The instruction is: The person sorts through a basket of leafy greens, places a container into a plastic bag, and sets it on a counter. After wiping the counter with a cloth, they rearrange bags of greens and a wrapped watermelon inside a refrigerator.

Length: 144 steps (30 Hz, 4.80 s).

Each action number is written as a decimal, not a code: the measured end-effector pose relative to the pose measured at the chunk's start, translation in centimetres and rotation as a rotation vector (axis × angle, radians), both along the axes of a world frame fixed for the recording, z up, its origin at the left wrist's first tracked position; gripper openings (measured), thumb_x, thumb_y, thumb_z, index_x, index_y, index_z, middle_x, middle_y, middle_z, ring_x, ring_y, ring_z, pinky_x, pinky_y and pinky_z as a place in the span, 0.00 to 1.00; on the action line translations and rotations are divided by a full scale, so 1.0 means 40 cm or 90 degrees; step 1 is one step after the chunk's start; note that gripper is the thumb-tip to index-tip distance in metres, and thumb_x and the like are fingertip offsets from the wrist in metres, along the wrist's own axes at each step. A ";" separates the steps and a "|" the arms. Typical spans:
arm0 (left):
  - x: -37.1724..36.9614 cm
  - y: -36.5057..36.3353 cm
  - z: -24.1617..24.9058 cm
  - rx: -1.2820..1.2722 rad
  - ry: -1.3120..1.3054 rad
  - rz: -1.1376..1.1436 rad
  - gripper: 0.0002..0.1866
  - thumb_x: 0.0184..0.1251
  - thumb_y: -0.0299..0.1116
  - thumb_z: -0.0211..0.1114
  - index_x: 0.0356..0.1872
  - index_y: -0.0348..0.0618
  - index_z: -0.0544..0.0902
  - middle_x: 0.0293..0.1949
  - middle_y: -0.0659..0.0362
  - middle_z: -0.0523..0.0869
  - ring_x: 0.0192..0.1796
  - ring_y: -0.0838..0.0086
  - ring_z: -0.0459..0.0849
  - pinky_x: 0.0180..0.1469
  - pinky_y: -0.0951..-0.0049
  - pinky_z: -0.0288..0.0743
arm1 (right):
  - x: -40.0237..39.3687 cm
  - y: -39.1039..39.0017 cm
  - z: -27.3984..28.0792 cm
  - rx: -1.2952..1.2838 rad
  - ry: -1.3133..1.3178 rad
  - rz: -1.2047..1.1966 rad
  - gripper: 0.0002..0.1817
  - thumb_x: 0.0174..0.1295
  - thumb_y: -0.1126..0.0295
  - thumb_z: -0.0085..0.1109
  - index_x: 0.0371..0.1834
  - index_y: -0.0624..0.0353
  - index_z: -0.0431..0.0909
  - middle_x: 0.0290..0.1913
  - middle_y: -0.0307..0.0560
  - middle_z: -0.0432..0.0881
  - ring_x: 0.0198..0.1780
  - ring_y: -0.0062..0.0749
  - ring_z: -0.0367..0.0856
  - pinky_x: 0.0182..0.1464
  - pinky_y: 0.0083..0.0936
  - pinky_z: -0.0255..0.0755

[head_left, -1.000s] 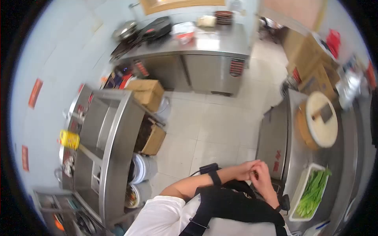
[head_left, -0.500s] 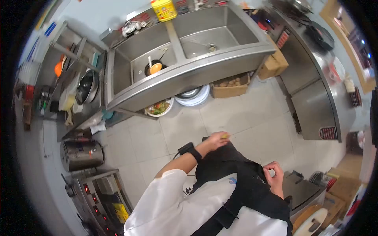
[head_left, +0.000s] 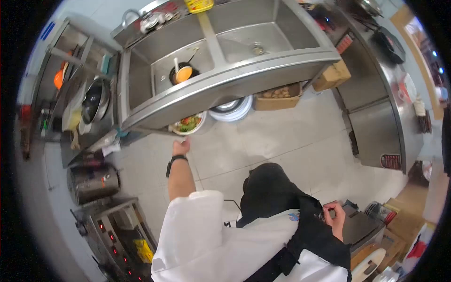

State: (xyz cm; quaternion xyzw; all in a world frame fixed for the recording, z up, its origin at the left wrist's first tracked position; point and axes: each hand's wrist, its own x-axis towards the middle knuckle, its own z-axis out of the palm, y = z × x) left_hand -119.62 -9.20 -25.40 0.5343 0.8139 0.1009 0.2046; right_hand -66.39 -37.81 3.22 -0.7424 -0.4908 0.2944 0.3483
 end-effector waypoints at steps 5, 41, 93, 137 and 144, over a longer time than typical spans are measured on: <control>-0.003 -0.077 -0.105 -0.162 0.033 -0.194 0.16 0.60 0.35 0.47 0.47 0.42 0.72 0.42 0.52 0.78 0.41 0.64 0.76 0.40 0.63 0.69 | -0.014 0.011 0.052 -0.066 0.023 -0.029 0.05 0.50 0.75 0.59 0.30 0.60 0.75 0.28 0.46 0.77 0.32 0.32 0.76 0.36 0.24 0.70; 1.909 0.236 0.535 0.051 0.252 -0.547 0.26 0.48 0.41 0.61 0.52 0.51 0.71 0.51 0.48 0.72 0.56 0.56 0.69 0.58 0.55 0.55 | 1.296 -0.019 -0.127 0.022 -0.016 -0.140 0.05 0.52 0.73 0.52 0.32 0.59 0.74 0.29 0.50 0.74 0.33 0.41 0.73 0.36 0.31 0.68; 3.088 0.026 0.744 -1.330 -0.660 -0.714 0.33 0.57 0.52 0.51 0.58 0.40 0.62 0.53 0.53 0.72 0.54 0.62 0.72 0.57 0.61 0.64 | 1.481 0.212 -0.020 0.252 0.004 -1.126 0.21 0.55 0.73 0.54 0.54 0.62 0.67 0.49 0.44 0.74 0.50 0.24 0.69 0.54 0.23 0.63; 2.336 -1.797 0.677 -1.500 -0.161 -1.193 0.43 0.48 0.62 0.55 0.61 0.43 0.58 0.57 0.52 0.66 0.57 0.58 0.66 0.58 0.56 0.62 | 0.014 -1.244 -0.133 0.111 -0.057 -1.637 0.26 0.52 0.67 0.57 0.55 0.60 0.64 0.48 0.43 0.71 0.46 0.28 0.72 0.45 0.22 0.67; 2.187 -1.929 0.703 -1.370 -0.343 -1.065 0.41 0.49 0.62 0.53 0.60 0.44 0.59 0.55 0.52 0.67 0.56 0.59 0.67 0.56 0.57 0.64 | -0.011 -1.665 -0.192 -0.562 -0.194 -1.360 0.53 0.35 0.58 0.71 0.65 0.57 0.48 0.64 0.52 0.54 0.64 0.47 0.53 0.62 0.39 0.51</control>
